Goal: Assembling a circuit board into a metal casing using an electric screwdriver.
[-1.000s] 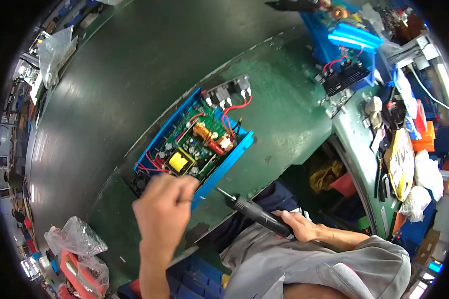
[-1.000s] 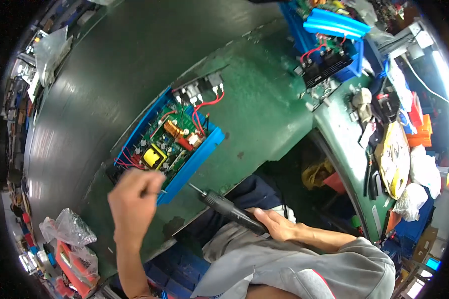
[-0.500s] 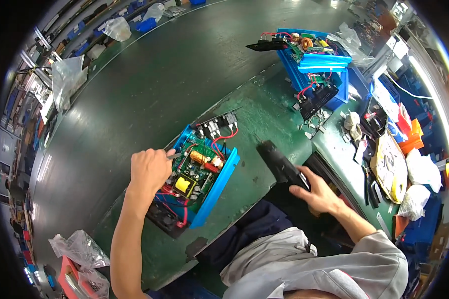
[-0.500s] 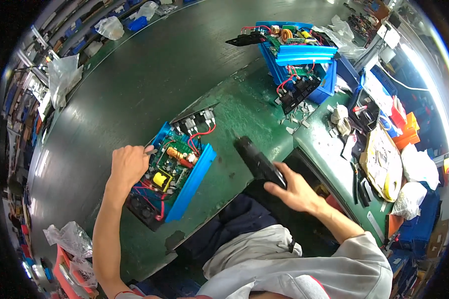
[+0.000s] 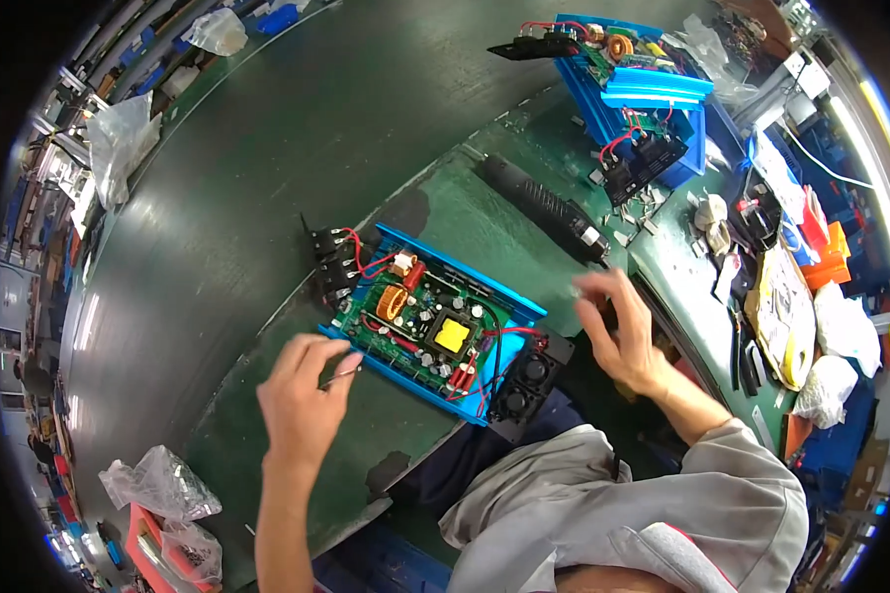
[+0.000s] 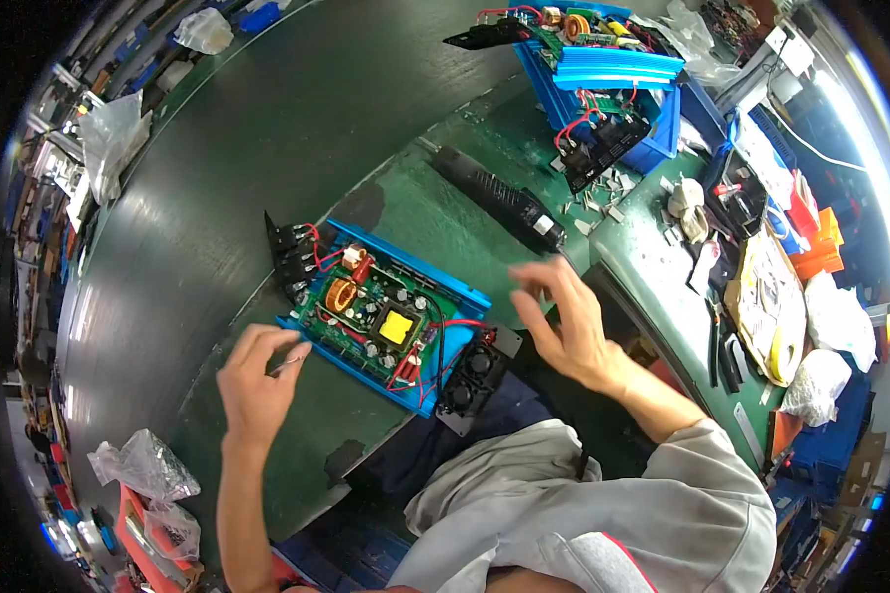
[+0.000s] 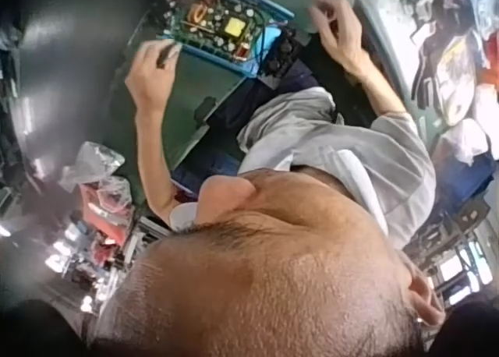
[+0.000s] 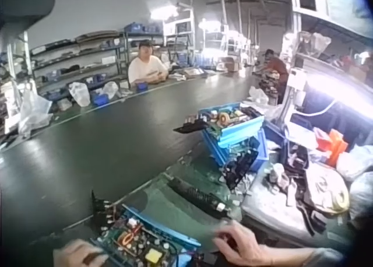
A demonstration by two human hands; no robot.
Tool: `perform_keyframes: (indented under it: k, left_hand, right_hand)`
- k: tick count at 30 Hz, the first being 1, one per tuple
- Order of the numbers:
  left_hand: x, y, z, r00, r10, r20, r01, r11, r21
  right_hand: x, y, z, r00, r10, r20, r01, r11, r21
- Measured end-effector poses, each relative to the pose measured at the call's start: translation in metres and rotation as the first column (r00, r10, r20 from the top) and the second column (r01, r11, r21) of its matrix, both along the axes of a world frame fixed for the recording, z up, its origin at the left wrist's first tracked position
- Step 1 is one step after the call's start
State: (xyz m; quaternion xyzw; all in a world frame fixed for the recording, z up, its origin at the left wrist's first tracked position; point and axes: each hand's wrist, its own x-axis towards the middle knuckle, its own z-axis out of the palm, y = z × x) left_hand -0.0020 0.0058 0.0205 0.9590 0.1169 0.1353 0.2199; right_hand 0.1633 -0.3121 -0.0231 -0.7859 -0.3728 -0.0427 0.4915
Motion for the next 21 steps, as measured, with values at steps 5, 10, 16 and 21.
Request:
perform_keyframes:
  k: [5, 10, 16, 21]
  left_hand:
    - [0.015, 0.023, 0.006, 0.924, -0.381, -0.009, 0.364, 0.876, 0.315]
    - [0.025, 0.039, -0.016, 0.86, -0.51, -0.03, 0.485, 0.797, 0.359]
    - [0.002, 0.022, -0.016, 0.853, -0.515, -0.078, 0.508, 0.788, 0.347]
    - [-0.027, -0.005, -0.021, 0.955, -0.29, -0.059, 0.294, 0.905, 0.308]
  right_hand:
    - [-0.058, -0.039, -0.066, 0.88, -0.067, -0.471, 0.135, 0.985, 0.111]
    - [-0.092, -0.031, -0.072, 0.488, 0.156, -0.859, 0.038, 0.979, 0.199]
    - [-0.068, -0.021, -0.034, 0.63, 0.261, -0.731, -0.054, 0.954, 0.294]
    - [-0.02, 0.017, -0.017, 0.837, 0.086, -0.541, -0.052, 0.996, 0.077]
